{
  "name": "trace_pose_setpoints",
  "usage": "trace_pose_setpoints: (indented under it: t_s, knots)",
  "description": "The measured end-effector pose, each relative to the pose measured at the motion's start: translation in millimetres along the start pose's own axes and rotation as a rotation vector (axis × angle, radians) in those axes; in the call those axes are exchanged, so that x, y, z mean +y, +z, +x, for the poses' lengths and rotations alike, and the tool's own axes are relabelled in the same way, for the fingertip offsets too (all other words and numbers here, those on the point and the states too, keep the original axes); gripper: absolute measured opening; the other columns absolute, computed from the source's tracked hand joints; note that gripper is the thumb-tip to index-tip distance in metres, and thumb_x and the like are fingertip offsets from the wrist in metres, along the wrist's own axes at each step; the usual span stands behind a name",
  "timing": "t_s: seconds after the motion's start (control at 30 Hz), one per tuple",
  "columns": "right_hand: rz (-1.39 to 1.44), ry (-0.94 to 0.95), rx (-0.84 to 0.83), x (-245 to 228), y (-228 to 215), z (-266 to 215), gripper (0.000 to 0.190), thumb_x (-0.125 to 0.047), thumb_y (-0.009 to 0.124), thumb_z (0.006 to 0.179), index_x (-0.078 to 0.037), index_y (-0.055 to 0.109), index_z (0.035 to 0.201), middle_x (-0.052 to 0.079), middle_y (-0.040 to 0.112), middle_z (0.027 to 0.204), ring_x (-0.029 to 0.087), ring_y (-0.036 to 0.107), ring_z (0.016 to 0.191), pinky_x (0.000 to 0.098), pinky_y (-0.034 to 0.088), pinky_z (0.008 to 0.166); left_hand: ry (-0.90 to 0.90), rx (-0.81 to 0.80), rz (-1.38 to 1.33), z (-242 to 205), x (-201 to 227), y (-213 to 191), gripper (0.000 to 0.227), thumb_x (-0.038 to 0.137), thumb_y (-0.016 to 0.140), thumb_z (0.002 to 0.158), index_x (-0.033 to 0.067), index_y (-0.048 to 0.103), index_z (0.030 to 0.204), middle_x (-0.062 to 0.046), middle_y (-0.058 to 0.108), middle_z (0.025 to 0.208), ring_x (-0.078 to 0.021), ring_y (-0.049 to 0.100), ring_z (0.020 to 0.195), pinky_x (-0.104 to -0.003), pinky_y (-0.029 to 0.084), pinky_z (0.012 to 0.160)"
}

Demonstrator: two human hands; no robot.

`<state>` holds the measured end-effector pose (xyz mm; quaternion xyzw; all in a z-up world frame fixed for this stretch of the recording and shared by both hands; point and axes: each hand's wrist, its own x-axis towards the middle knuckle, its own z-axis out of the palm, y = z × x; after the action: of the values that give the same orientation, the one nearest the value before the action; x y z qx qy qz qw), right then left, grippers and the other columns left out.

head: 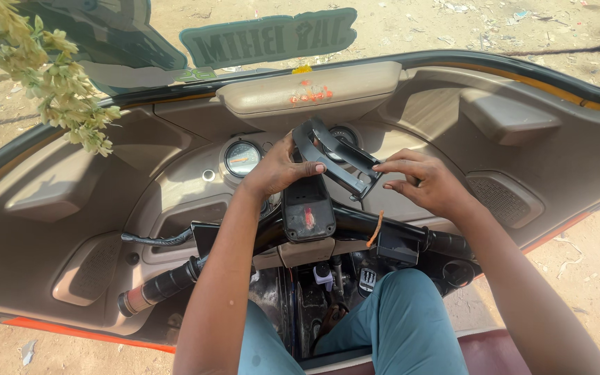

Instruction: The person disassembles the dashboard housing of an auto rickshaw using a screwdriver, applies lubricant from an oil can, and wipes the internal components with a purple cloth.

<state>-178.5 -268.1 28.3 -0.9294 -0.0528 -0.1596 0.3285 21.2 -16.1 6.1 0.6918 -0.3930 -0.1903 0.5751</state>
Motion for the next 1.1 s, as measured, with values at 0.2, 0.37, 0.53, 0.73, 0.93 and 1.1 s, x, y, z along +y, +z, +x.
trace_pose_setpoints:
  t_s: [0.2,0.37,0.53,0.73,0.93,1.1]
  knots:
    - [-0.211,0.134,0.15,-34,-9,-22,0.077,-0.051,0.081,0.069,-0.022,0.064,0.139,0.002,0.074,0.108,0.02,0.05,0.054,0.0345,0.051,0.062,0.094,0.121,0.272,-2,7,14,0.104,0.06,0.088,0.063,0.0021,0.055,0.141,-0.016,0.061,0.136,-0.0351,0.05,0.139,-0.046,0.036,0.117]
    - [-0.427,0.118,0.082,-48,20,-8,0.065,-0.055,0.076,0.08,-0.02,0.066,0.134,0.008,0.072,0.104,0.033,0.07,0.089,0.0463,0.054,0.076,0.079,0.249,0.457,-2,19,32,0.122,0.066,0.09,0.05,0.0025,0.05,0.147,-0.016,0.06,0.138,-0.0362,0.049,0.138,-0.047,0.038,0.114]
    - [-0.444,0.204,0.096,-35,31,7,0.037,-0.039,0.071,0.09,-0.02,0.074,0.122,0.007,0.074,0.1,0.035,0.07,0.089,0.0472,0.054,0.077,-0.05,0.316,0.646,7,27,48,0.132,0.07,0.089,0.046,-0.0008,0.044,0.148,-0.015,0.059,0.139,-0.0327,0.048,0.139,-0.048,0.035,0.115]
    - [-0.474,0.175,0.115,-4,42,24,0.032,-0.03,0.072,0.089,-0.018,0.076,0.118,0.008,0.074,0.095,0.034,0.07,0.086,0.0473,0.054,0.074,-0.045,0.278,0.703,16,14,50,0.121,0.06,0.09,0.06,-0.0006,0.038,0.152,-0.018,0.052,0.145,-0.0343,0.042,0.142,-0.048,0.031,0.114]
    - [-0.514,0.116,0.16,19,56,36,0.033,-0.021,0.07,0.09,-0.016,0.074,0.123,0.009,0.071,0.092,0.035,0.069,0.08,0.0475,0.053,0.07,0.013,-0.014,0.041,14,-9,-15,0.058,0.015,0.059,0.092,0.005,0.05,0.149,-0.011,0.067,0.139,-0.022,0.064,0.125,-0.036,0.05,0.103]
    - [-0.509,0.093,0.167,35,66,50,0.034,-0.017,0.068,0.09,-0.016,0.073,0.123,0.008,0.07,0.092,0.035,0.068,0.077,0.0472,0.054,0.068,-0.112,0.0,0.217,11,-22,-32,0.038,0.008,0.057,0.1,0.0024,0.065,0.136,-0.011,0.076,0.121,-0.0206,0.071,0.108,-0.032,0.054,0.098]
